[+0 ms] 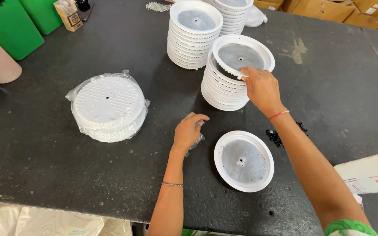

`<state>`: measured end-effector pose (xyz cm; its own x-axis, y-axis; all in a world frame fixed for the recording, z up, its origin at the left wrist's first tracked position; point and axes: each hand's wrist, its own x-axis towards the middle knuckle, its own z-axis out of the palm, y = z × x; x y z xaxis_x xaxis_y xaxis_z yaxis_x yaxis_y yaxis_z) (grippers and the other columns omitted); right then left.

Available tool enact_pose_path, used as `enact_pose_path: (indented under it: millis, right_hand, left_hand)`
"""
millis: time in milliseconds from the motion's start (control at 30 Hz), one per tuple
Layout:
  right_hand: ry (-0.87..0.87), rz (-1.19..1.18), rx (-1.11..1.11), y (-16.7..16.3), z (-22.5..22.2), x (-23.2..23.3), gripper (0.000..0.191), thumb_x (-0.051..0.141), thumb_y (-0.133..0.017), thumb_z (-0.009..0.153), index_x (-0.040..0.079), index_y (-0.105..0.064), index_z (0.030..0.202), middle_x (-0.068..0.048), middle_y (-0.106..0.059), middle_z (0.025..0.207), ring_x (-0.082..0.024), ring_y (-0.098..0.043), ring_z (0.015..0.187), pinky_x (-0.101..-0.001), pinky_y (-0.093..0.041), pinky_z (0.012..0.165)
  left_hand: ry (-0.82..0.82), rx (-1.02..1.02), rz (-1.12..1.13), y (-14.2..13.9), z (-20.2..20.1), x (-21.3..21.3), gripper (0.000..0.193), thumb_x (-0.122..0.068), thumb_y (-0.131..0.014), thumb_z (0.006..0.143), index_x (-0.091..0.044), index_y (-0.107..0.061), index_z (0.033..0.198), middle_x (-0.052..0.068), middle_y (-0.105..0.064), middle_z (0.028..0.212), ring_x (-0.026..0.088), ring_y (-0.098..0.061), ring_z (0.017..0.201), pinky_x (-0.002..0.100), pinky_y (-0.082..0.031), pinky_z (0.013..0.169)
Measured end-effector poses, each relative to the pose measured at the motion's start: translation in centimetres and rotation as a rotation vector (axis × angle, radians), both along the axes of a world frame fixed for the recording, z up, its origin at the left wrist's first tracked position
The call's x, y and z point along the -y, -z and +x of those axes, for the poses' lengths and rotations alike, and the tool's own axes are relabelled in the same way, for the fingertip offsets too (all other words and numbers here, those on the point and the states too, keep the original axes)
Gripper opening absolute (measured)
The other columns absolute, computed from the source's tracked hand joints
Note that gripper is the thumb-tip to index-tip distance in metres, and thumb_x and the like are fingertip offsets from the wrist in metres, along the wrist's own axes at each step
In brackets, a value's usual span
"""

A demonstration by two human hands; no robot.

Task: The person wipes the mesh surface of white plastic filter discs with a cloth, wraps each disc in clear plastic film, and stacks the wrapped discs on the work table. They handle the discs one at a time, pressing the plastic around the rim before adding each disc to a stack.

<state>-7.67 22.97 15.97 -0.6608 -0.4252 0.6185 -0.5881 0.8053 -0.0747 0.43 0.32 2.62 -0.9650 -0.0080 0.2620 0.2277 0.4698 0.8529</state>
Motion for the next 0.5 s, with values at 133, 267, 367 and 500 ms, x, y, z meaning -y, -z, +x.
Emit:
enact_pose_path:
  millis: [133,267,367,500]
  right_hand:
    - [-0.026,0.021,0.03,0.2,-0.2,-0.1,0.023,0.005,-0.066,0.095,0.008,-0.067,0.118,-0.014,-0.072,0.099,-0.036,-0.067,0.094,-0.0462,-0.051,0.082]
    - [-0.082,0.065,-0.133,0.4,1.2,0.6,0.032,0.002,-0.063,0.09,0.003,-0.066,0.121,-0.016,-0.068,0.126,-0.036,-0.064,0.115,-0.0453,-0.05,0.096]
    - [-0.046,0.112,-0.241,2.5,3.4,2.4,0.038,0.002,-0.064,0.087,-0.001,-0.067,0.125,-0.016,-0.063,0.131,-0.034,-0.059,0.124,-0.0451,-0.048,0.102]
    - [-0.231,0.151,-0.096,6.7,4.6,4.3,0.031,0.001,-0.064,0.086,0.006,-0.067,0.117,-0.006,-0.064,0.135,-0.027,-0.059,0.127,-0.0394,-0.048,0.104]
  left_hand:
    - [0.002,-0.042,0.033,0.5,-0.1,-0.3,0.028,0.001,-0.063,0.088,-0.019,-0.075,0.104,0.003,-0.07,0.097,0.022,-0.073,0.09,0.036,-0.056,0.076]
    - [0.009,-0.017,0.022,0.4,-0.1,-0.3,0.028,0.001,-0.063,0.088,-0.019,-0.075,0.104,0.003,-0.07,0.097,0.023,-0.073,0.09,0.036,-0.056,0.076]
    - [-0.006,0.015,0.022,0.2,-0.2,-0.1,0.027,0.0,-0.063,0.088,-0.019,-0.075,0.104,0.003,-0.071,0.096,0.023,-0.073,0.089,0.036,-0.056,0.076]
    - [-0.06,0.023,0.007,0.1,-0.4,0.2,0.027,-0.001,-0.063,0.088,-0.02,-0.076,0.103,0.003,-0.071,0.096,0.023,-0.073,0.089,0.037,-0.055,0.076]
